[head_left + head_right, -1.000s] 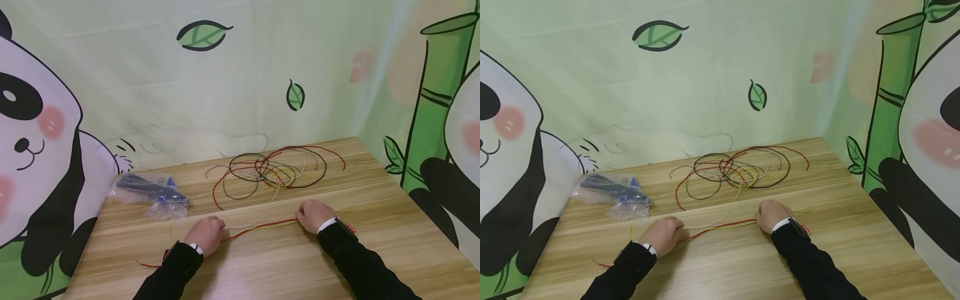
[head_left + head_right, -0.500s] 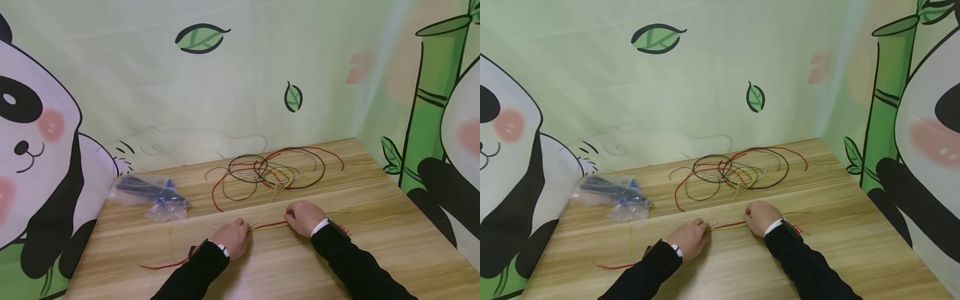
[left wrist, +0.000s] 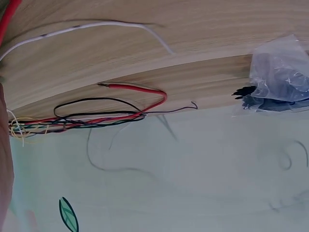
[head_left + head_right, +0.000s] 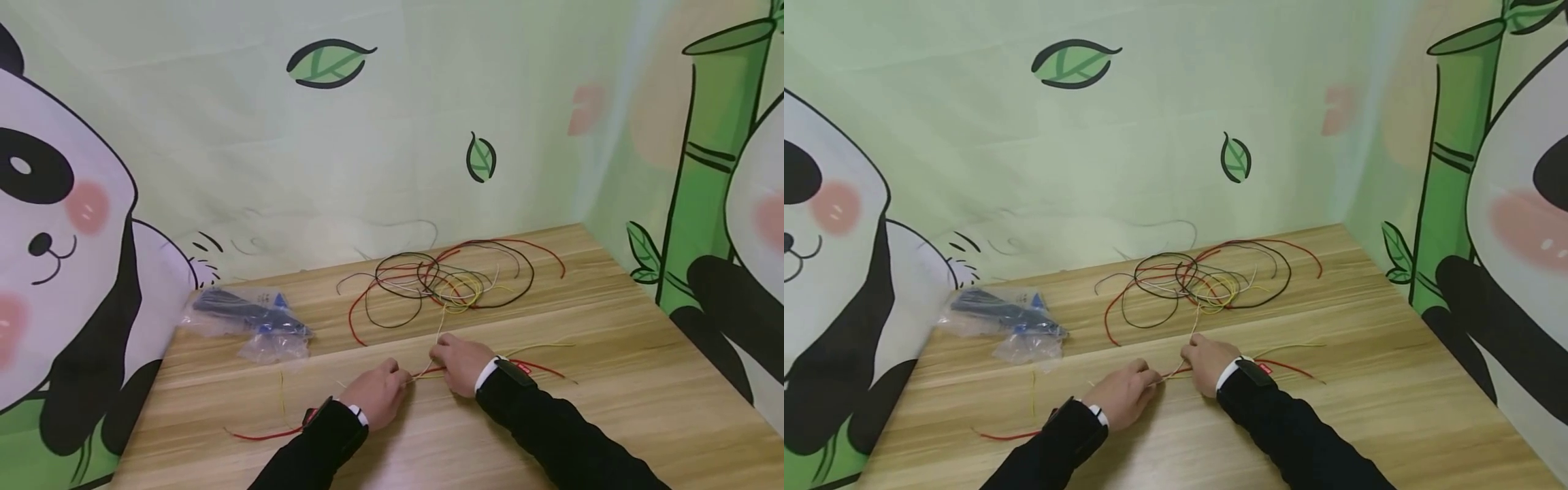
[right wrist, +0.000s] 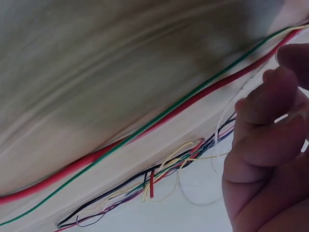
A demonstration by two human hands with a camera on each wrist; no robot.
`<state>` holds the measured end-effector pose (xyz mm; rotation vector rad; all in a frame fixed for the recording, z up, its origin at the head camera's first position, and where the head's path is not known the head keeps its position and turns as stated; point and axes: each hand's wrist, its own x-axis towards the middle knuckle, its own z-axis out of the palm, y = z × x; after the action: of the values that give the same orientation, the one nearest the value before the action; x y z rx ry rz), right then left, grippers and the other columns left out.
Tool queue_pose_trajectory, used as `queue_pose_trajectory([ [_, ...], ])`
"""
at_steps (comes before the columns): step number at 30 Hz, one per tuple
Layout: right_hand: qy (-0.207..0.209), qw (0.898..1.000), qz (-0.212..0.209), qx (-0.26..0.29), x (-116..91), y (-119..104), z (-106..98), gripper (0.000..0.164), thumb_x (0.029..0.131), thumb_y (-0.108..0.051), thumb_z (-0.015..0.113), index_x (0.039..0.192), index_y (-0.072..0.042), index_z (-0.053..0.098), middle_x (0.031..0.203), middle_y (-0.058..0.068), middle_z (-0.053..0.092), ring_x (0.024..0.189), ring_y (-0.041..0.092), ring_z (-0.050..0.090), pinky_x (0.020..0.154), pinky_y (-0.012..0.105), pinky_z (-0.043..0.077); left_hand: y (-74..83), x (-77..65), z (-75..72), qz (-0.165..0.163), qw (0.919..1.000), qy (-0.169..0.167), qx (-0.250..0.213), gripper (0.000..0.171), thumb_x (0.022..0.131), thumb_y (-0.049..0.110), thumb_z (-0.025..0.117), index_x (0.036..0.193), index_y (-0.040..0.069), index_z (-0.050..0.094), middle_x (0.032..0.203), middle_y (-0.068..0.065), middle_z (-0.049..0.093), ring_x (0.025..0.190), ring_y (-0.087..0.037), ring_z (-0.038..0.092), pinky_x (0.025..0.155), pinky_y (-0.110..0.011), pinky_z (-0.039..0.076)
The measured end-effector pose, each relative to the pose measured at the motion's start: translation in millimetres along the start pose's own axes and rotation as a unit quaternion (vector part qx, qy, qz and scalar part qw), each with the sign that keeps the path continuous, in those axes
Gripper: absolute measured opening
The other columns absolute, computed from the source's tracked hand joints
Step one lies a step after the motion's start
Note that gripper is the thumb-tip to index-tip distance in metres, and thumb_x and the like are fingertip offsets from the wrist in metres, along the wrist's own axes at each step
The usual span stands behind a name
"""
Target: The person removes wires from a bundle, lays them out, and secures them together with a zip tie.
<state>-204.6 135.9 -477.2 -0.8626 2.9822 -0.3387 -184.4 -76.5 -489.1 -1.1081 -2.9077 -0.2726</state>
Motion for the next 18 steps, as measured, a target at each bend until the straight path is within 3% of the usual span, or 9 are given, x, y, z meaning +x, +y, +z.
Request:
queue_pose_trajectory([
  [4, 0.001, 1.0, -0.013, -0.009, 4.4, -2.9, 3.6, 0.035, 0.077, -0.001, 0.067, 0.11, -0.011, 0.063, 0.121, 0.011, 0.055, 0.1, 0.026, 0.063, 0.075, 0.04, 0.054, -3.9, -2.0, 1.8, 0.0, 0.9999, 0.0, -0.016, 0.014, 0.092, 0.014, 0.064, 0.106, 0.012, 0.069, 0.091, -0.001, 0.053, 0.072, -0.012, 0.058, 0.062, -0.024, 0.049],
  [8, -0.006, 0.999, -0.033, -0.011, 6.5, -4.6, 7.5, 0.036, 0.08, 0.0, 0.065, 0.114, -0.011, 0.063, 0.12, 0.01, 0.058, 0.1, 0.025, 0.063, 0.078, 0.04, 0.053, -5.3, -2.7, 3.4, 0.016, 0.9998, 0.007, 0.001, 0.014, 0.087, 0.009, 0.07, 0.098, 0.016, 0.072, 0.094, -0.001, 0.056, 0.074, -0.011, 0.06, 0.063, -0.023, 0.05],
  [12, -0.02, 1.0, -0.005, -0.015, 2.9, -1.1, 10.3, 0.031, 0.081, -0.001, 0.065, 0.111, -0.011, 0.065, 0.116, 0.008, 0.058, 0.095, 0.024, 0.064, 0.074, 0.039, 0.053, -5.2, -4.5, 3.4, 0.023, 0.9995, -0.003, 0.021, 0.02, 0.08, 0.003, 0.073, 0.091, 0.019, 0.073, 0.095, 0.001, 0.056, 0.075, -0.009, 0.059, 0.064, -0.021, 0.05],
  [18, 0.001, 0.999, 0.032, -0.005, -4.4, 8.4, 7.1, 0.029, 0.085, -0.003, 0.063, 0.113, -0.01, 0.065, 0.12, 0.009, 0.057, 0.097, 0.025, 0.064, 0.07, 0.039, 0.054, -5.2, -9.0, -0.1, 0.005, 0.9996, 0.003, 0.027, 0.004, 0.087, 0.014, 0.071, 0.084, 0.017, 0.071, 0.086, 0.003, 0.053, 0.07, -0.009, 0.058, 0.062, -0.023, 0.049],
])
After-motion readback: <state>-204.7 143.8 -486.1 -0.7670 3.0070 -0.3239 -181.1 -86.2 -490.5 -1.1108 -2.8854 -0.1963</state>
